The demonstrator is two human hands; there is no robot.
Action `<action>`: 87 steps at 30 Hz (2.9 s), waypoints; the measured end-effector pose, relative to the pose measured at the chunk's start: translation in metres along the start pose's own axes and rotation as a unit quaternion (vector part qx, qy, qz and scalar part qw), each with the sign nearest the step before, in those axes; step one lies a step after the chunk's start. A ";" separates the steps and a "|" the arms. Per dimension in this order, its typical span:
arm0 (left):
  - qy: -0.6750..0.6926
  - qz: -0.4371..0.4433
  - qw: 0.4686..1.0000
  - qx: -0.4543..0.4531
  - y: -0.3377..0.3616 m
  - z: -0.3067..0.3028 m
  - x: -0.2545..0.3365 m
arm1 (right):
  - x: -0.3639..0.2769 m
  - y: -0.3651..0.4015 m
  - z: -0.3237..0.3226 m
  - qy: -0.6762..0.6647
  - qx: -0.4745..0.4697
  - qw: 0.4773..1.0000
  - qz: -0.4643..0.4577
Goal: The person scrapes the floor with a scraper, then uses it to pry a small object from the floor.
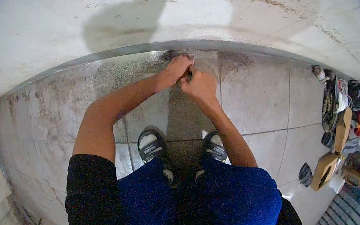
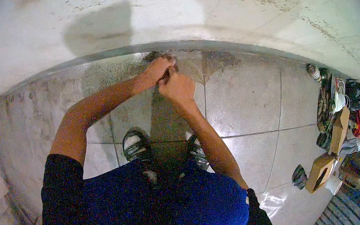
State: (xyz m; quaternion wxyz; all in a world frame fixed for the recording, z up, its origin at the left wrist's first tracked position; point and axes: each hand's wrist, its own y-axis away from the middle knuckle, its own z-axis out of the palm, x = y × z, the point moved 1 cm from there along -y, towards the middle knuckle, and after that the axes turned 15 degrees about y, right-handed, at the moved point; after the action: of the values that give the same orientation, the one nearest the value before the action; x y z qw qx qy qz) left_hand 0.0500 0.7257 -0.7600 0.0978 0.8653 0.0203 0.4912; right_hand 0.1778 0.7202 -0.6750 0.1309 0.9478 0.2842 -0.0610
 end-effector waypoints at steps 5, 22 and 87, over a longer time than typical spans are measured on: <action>-0.058 0.023 0.998 -0.025 0.026 0.036 0.008 | 0.007 0.039 -0.003 0.012 -0.058 0.998 0.023; -0.078 0.056 0.995 0.029 -0.005 0.017 -0.004 | 0.013 0.006 -0.001 0.005 -0.013 1.000 -0.005; -0.206 0.101 0.972 -0.052 0.021 0.005 -0.015 | 0.000 0.025 0.012 -0.048 -0.046 0.997 0.024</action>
State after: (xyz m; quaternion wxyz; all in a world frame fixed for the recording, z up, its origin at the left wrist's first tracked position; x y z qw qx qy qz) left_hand 0.0453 0.7022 -0.7709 0.0942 0.9392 -0.1134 0.3102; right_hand 0.1908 0.6969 -0.6809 0.1893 0.9434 0.2569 -0.0901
